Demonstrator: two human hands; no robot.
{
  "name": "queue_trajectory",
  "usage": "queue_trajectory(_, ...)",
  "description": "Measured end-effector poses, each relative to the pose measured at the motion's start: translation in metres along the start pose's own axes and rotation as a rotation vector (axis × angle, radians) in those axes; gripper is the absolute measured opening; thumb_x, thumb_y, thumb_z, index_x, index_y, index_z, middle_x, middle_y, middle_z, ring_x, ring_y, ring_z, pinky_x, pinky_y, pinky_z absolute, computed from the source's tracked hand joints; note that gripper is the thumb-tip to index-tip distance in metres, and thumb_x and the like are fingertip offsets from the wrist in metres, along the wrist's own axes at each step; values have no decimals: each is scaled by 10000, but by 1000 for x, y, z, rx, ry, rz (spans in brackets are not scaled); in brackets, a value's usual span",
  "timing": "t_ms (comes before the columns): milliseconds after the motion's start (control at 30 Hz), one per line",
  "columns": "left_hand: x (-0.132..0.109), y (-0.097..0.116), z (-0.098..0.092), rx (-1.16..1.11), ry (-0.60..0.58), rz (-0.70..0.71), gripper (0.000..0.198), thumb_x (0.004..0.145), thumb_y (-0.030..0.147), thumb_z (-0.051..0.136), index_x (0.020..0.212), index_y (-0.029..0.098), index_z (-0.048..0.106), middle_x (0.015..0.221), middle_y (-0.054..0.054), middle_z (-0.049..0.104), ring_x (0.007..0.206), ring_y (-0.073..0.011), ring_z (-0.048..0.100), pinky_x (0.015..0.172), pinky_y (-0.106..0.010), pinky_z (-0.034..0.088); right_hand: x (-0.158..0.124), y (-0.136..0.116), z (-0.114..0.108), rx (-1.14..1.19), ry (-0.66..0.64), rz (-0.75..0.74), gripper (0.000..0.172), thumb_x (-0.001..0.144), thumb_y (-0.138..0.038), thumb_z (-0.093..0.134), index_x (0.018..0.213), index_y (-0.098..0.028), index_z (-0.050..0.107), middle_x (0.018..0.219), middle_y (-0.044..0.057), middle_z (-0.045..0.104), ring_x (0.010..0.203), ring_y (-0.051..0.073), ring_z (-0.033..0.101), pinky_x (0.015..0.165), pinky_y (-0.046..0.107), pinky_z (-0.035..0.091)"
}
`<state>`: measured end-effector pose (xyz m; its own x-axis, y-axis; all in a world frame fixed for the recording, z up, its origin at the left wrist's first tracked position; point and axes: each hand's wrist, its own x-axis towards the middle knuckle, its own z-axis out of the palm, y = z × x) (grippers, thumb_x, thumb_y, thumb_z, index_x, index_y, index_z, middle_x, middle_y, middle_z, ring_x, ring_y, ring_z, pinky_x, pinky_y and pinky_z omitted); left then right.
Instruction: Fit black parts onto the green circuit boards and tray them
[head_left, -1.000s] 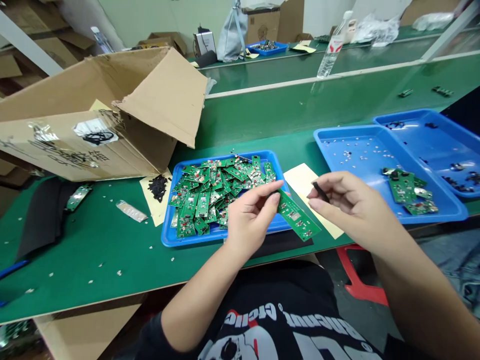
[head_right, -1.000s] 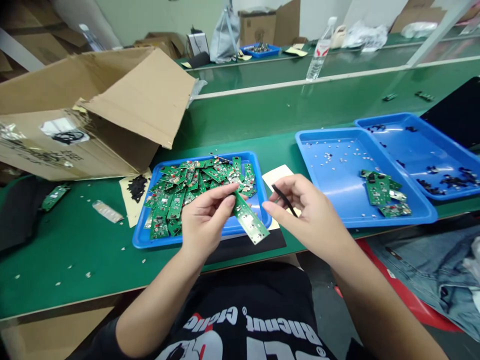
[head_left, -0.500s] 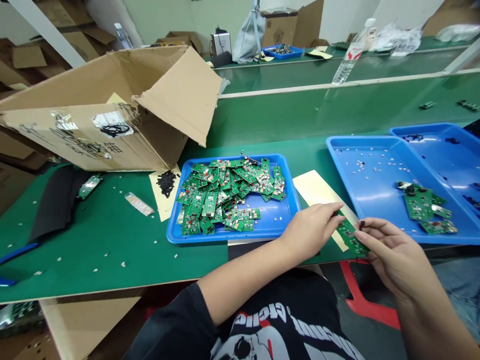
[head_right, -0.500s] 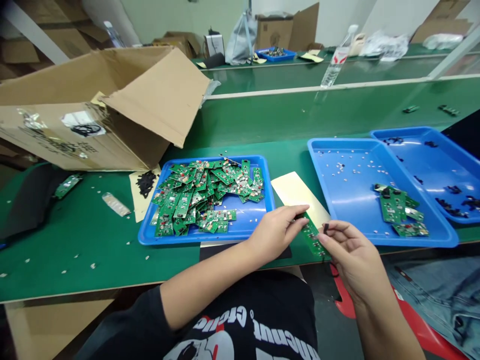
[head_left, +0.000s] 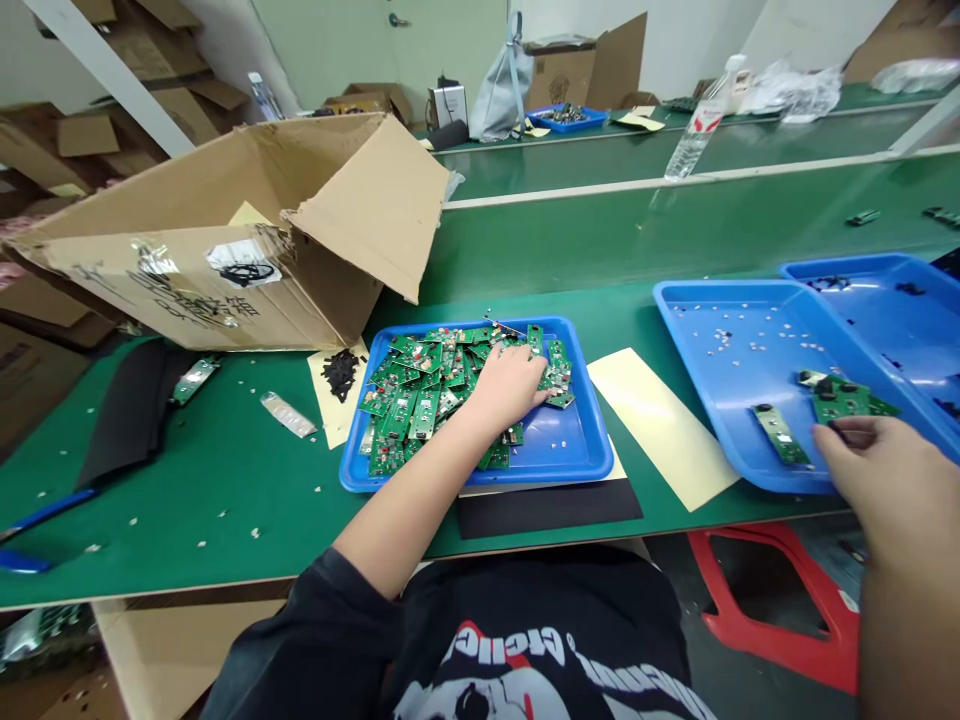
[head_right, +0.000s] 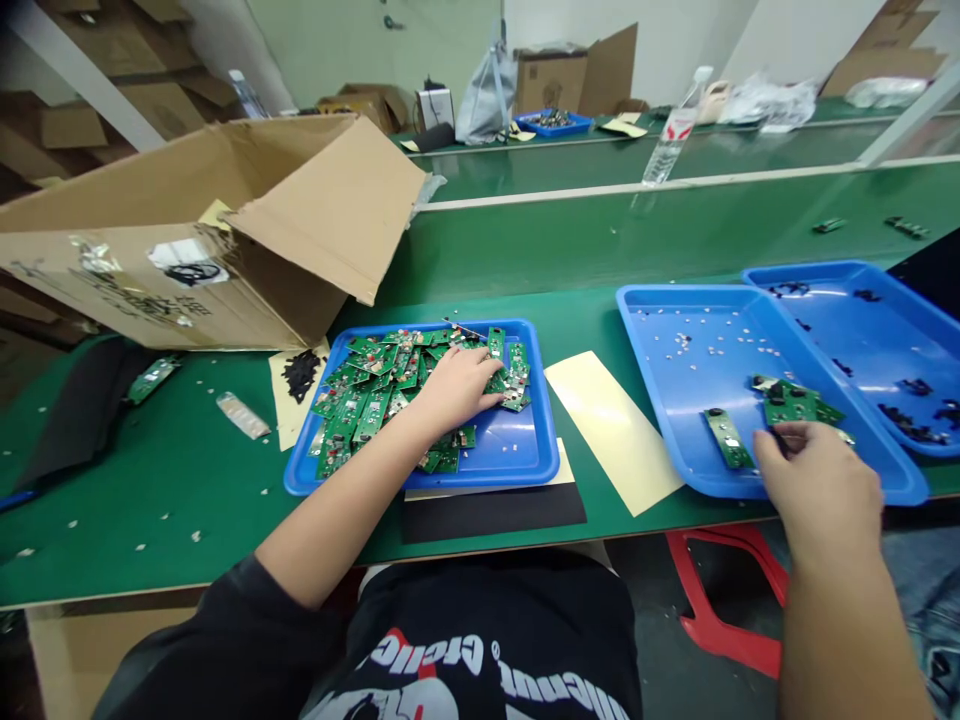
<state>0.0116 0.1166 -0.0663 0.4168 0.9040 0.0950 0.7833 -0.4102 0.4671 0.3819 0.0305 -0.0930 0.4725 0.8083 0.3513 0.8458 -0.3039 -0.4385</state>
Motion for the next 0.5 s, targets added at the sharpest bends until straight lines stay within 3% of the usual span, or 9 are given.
queue_trajectory(67, -3, -2, -6, -87, 39, -26, 197, 814, 228, 697, 993, 146, 701, 1063, -118, 715, 1034, -275, 654, 984, -433, 462, -11, -12, -6, 49, 62, 53, 174, 621, -252, 653, 563, -292, 494, 433, 72, 533, 412, 268, 541, 487, 463, 405)
queue_trajectory(133, -9, -2, -14, -180, 128, -82, 225, 934, 276, 525, 1043, 161, 685, 1021, -101, 720, 966, -238, 671, 890, -378, 514, -28, -31, -10, 165, 69, 47, 78, 709, -340, 606, 735, -270, 580, 619, 103, 656, 615, 302, 661, 612, 483, 488)
queue_trajectory(200, -20, 0, -20, -247, 232, -143, 354, 998, 311, 359, 1086, 149, 661, 953, -101, 712, 891, -213, 676, 813, -349, 537, -46, -57, -12, 325, -22, -30, 189, 771, -402, 590, 875, -247, 617, 758, 93, 708, 739, 273, 705, 696, 437, 542)
queue_trajectory(267, -33, 6, -25, -388, 309, -195, 427, 1009, 353, 289, 1099, 135, 646, 843, -85, 689, 762, -179, 669, 705, -310, 551, -63, -87, -11, 458, -134, -135, 204, 808, -421, 592, 891, -238, 630, 838, 77, 721, 741, 234, 710, 690, 387, 562)
queue_trajectory(333, -46, 17, -27, -733, 338, -253, 386, 983, 389, 366, 1070, 146, 652, 773, -49, 661, 657, -137, 644, 615, -266, 549, -77, -115, -9, 555, -228, -245, 201, 852, -412, 575, 897, -238, 665, 871, 66, 716, 791, 216, 707, 699, 363, 569)
queue_trajectory(400, -58, 29, -28, -1160, 302, -319, 276, 902, 384, 543, 1014, 163, 664, 732, -12, 646, 639, -109, 640, 614, -236, 557, -87, -139, -8, 635, -289, -346, 173, 844, -400, 609, 794, -246, 669, 950, 69, 703, 1041, 249, 663, 755, 358, 568)
queue_trajectory(500, -71, 42, -27, -1439, 220, -387, 203, 754, 313, 730, 871, 163, 658, 663, 32, 624, 608, -86, 638, 622, -212, 560, -95, -163, -11, 815, -294, -438, 61, 876, -236, 598, 855, -241, 654, 986, 65, 675, 967, 209, 665, 648, 300, 557)
